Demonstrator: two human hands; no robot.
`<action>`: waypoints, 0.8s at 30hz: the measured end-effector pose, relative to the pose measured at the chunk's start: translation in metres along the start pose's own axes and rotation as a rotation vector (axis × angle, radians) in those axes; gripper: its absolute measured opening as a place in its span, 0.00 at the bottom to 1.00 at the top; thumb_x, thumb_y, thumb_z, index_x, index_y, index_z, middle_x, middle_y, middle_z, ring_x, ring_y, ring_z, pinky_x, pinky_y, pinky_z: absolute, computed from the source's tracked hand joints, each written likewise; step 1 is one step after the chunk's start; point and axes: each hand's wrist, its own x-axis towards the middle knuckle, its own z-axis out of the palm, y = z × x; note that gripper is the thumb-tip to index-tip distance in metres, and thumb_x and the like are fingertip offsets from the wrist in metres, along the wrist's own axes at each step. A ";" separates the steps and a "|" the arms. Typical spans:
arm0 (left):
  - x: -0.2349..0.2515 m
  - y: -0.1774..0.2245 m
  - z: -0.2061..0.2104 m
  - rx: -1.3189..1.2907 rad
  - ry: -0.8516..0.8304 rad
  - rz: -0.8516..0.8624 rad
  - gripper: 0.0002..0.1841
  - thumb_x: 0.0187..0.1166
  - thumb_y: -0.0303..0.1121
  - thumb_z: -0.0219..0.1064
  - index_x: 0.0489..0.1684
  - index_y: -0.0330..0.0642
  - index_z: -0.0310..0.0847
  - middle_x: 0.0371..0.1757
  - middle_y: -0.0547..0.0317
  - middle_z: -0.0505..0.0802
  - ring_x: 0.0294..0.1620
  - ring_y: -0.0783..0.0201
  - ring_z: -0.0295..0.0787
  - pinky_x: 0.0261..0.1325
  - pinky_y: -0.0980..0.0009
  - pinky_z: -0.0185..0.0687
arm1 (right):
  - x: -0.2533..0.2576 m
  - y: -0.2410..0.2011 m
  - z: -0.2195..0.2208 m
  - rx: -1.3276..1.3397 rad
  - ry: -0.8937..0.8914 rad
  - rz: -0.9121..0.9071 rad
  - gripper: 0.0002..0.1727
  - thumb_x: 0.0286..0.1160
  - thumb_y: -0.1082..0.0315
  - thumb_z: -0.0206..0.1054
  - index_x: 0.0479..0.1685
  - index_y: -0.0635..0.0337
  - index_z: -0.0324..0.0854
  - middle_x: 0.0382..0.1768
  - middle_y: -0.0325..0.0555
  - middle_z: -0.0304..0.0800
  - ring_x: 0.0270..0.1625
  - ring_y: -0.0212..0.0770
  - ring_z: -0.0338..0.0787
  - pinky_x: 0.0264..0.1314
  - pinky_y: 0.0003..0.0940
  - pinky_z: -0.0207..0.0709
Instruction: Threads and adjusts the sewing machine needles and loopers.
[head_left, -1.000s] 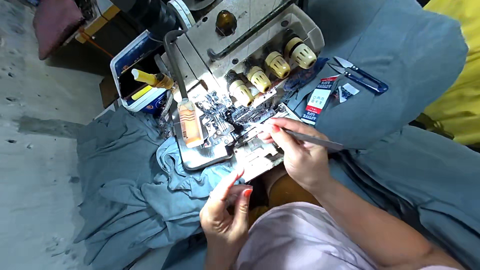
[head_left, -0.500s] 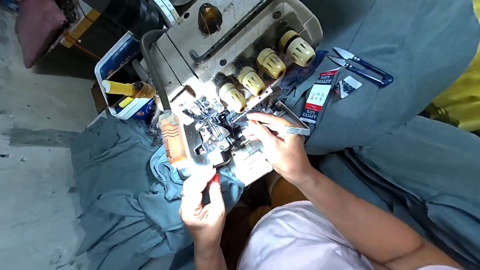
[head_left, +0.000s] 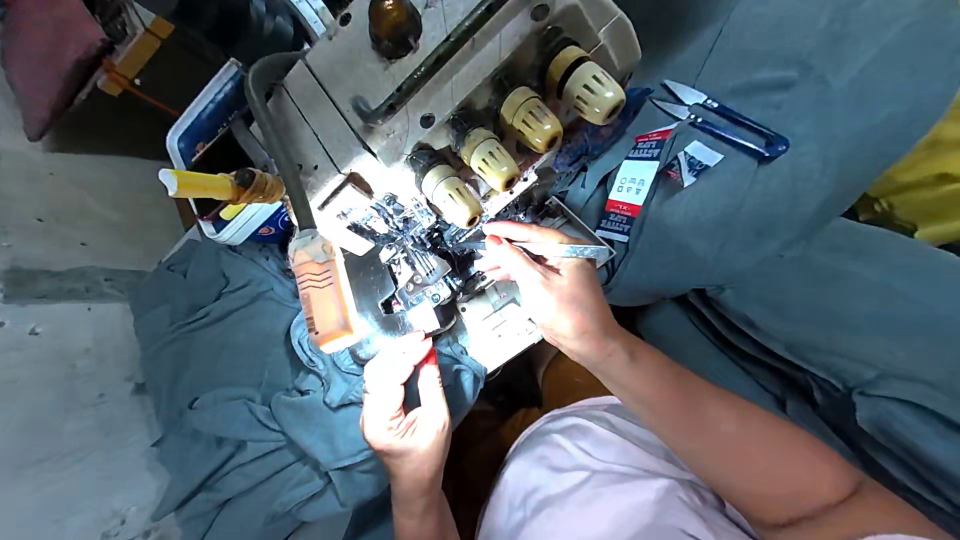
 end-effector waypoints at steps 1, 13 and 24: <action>0.000 0.000 0.001 -0.004 -0.006 0.000 0.07 0.77 0.20 0.65 0.44 0.36 0.88 0.53 0.66 0.94 0.63 0.79 0.86 0.67 0.81 0.80 | 0.000 0.000 0.000 -0.004 -0.005 0.003 0.12 0.81 0.75 0.67 0.59 0.69 0.86 0.44 0.43 0.95 0.41 0.27 0.95 0.49 0.23 0.90; -0.024 0.030 0.018 -0.031 -0.281 -0.188 0.14 0.78 0.24 0.66 0.55 0.24 0.88 0.61 0.36 0.86 0.37 0.83 0.85 0.39 0.90 0.81 | 0.002 -0.004 0.004 -0.015 -0.004 0.068 0.12 0.80 0.75 0.69 0.57 0.68 0.88 0.45 0.42 0.95 0.40 0.26 0.94 0.47 0.22 0.90; -0.013 0.017 0.033 -0.124 -0.469 -0.527 0.25 0.85 0.26 0.59 0.78 0.20 0.69 0.81 0.26 0.73 0.40 0.74 0.92 0.35 0.79 0.87 | 0.003 -0.003 0.005 -0.036 -0.016 0.032 0.11 0.80 0.76 0.68 0.56 0.68 0.88 0.42 0.41 0.95 0.36 0.24 0.92 0.42 0.19 0.88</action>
